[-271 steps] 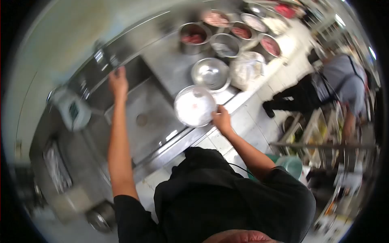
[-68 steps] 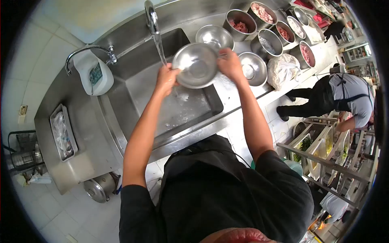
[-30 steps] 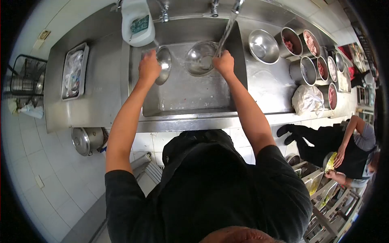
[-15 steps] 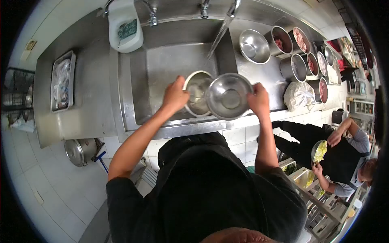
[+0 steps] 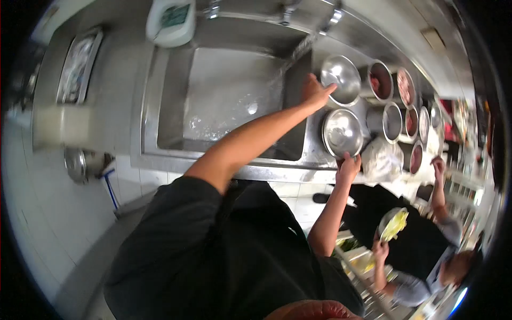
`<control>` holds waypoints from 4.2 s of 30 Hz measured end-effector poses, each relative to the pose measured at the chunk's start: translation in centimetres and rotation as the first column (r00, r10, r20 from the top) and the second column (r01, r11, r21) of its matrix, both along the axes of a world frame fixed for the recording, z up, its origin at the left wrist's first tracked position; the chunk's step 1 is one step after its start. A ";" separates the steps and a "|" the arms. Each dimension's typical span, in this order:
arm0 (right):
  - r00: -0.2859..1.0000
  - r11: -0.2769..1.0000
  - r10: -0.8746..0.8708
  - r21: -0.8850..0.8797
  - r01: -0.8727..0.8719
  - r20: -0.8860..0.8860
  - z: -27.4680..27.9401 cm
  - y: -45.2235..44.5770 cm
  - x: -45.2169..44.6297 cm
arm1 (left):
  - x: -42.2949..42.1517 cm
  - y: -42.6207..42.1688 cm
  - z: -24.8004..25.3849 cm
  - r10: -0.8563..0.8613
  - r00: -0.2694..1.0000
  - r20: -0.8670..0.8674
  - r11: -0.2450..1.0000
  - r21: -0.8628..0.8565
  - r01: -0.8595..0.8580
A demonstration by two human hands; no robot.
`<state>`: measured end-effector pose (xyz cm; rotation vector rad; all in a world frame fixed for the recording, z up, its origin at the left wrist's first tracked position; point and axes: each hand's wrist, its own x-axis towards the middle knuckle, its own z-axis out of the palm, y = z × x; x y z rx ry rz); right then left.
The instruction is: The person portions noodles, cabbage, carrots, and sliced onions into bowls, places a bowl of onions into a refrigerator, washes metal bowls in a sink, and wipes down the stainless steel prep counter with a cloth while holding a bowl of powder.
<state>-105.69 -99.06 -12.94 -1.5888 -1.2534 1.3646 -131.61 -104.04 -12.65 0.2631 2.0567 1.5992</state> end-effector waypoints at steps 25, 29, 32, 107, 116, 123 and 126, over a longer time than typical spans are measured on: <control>-0.463 -0.414 0.389 -0.299 -0.860 0.796 -0.1 -9.3 -27.3 | -3.0 -20.7 -3.6 0.348 0.902 0.256 0.901 0.174 -0.397; 0.065 -0.073 0.679 0.156 -0.985 0.731 0.6 -9.4 -27.3 | -2.8 -18.2 -3.0 0.243 0.906 0.348 0.909 0.243 -0.337; 0.303 0.069 0.775 0.403 -0.913 0.554 1.6 -8.9 -27.7 | -3.7 -16.6 -1.8 0.140 0.990 -0.028 0.989 -0.038 -0.141; -0.974 -0.686 -0.199 0.726 0.057 -0.112 28.3 -48.3 -15.7 | 85.6 -31.4 -19.6 -0.407 -0.891 0.200 -0.895 -0.280 0.346; -0.826 -0.945 -0.092 0.214 0.249 0.556 -3.7 -67.3 1.3 | 92.1 -31.0 -16.4 -0.441 -0.834 0.331 -0.897 -0.122 0.426; -0.804 -0.943 -0.331 -0.136 0.305 0.494 -7.4 -67.1 14.7 | 94.1 -26.7 -17.2 -0.608 -0.617 0.499 -0.727 -0.037 0.686; -0.645 -0.839 -0.483 -0.102 0.534 0.592 -10.6 -69.6 18.0 | 95.0 -25.5 -16.6 -0.592 -0.576 0.564 -0.686 0.023 0.727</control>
